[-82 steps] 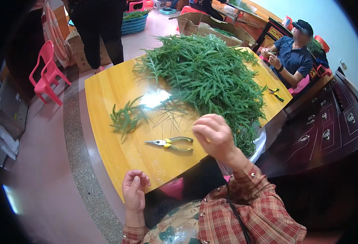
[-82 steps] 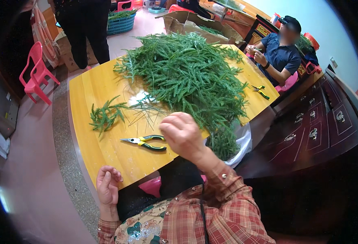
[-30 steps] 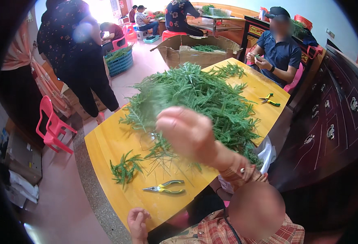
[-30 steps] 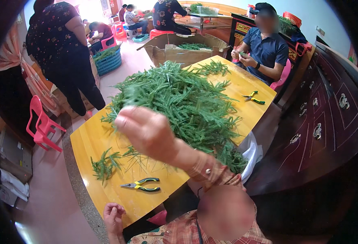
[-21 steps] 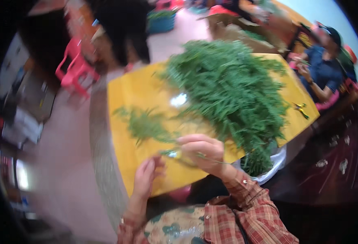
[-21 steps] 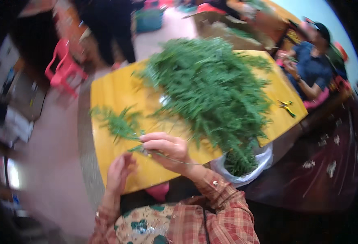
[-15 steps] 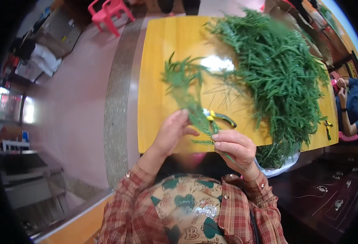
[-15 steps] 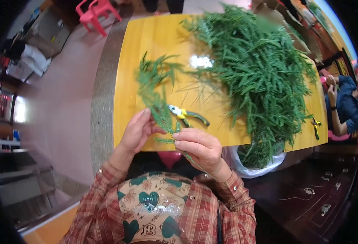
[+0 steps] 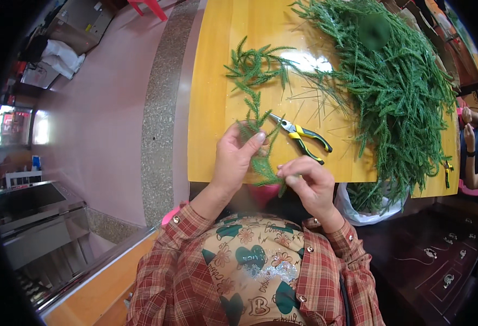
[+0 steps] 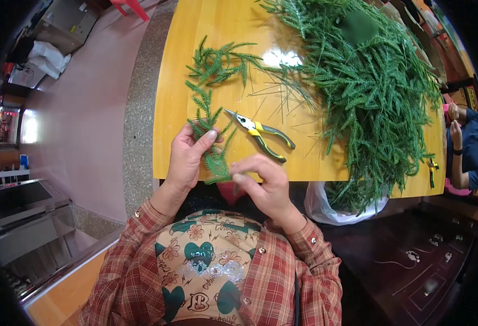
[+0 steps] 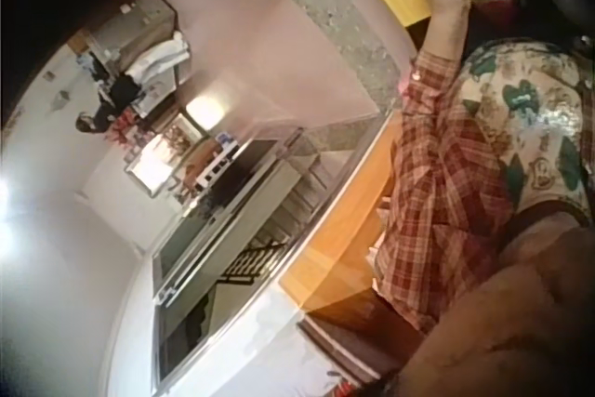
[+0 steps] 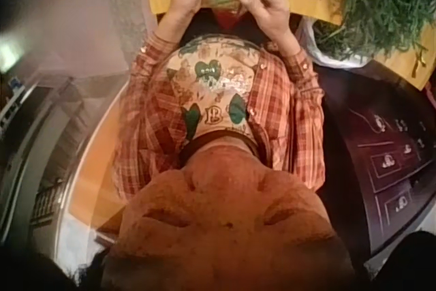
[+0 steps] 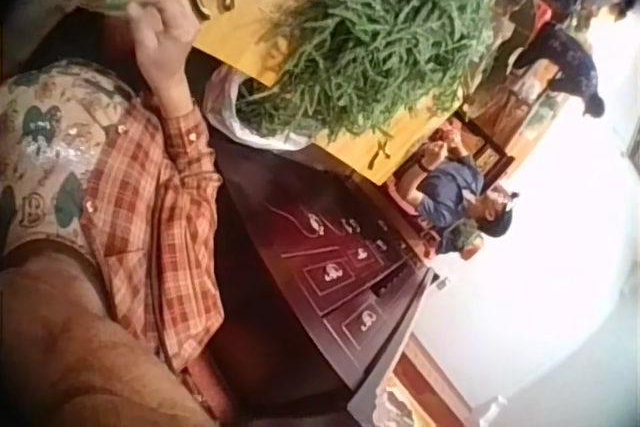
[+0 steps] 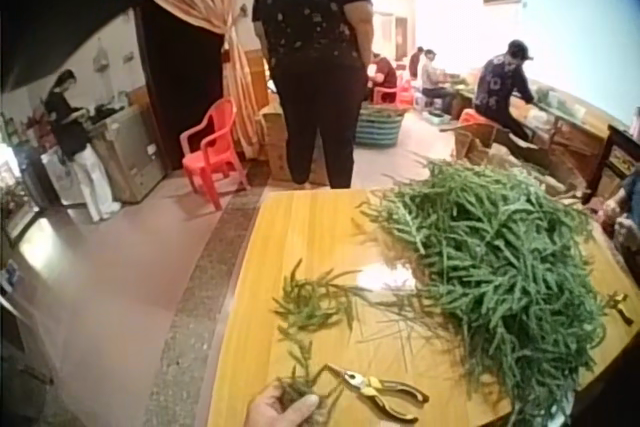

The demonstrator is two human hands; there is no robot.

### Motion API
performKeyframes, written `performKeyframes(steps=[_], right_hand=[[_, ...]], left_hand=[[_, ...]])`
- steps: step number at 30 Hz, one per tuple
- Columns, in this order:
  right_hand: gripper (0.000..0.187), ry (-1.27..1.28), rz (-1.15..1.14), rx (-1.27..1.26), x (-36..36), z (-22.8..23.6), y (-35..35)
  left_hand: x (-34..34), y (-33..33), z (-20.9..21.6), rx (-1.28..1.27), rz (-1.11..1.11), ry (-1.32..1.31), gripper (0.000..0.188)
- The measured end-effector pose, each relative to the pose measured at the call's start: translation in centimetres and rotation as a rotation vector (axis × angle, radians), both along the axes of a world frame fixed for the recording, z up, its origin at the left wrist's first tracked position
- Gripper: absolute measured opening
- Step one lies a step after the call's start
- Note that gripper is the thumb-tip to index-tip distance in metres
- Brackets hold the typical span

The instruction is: Trimming and assembling green artificial foliage branches at a production table.

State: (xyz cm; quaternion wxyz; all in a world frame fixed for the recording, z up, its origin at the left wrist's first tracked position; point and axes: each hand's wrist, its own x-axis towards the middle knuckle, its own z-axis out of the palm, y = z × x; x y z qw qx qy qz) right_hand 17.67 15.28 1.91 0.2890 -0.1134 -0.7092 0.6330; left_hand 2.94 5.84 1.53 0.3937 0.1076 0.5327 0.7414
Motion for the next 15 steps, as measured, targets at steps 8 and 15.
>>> performKeyframes(steps=[8,15], right_hand=[[0.010,-0.190,-0.300,0.213,-2.1,1.1,-0.4],[0.010,-0.279,-0.250,0.505,-2.6,0.2,-0.7]], left_hand=[[1.1,-0.7,-0.1,-0.169,-0.032,0.096,0.017],[0.8,-1.2,-2.1,-0.144,0.087,0.637,0.013]])
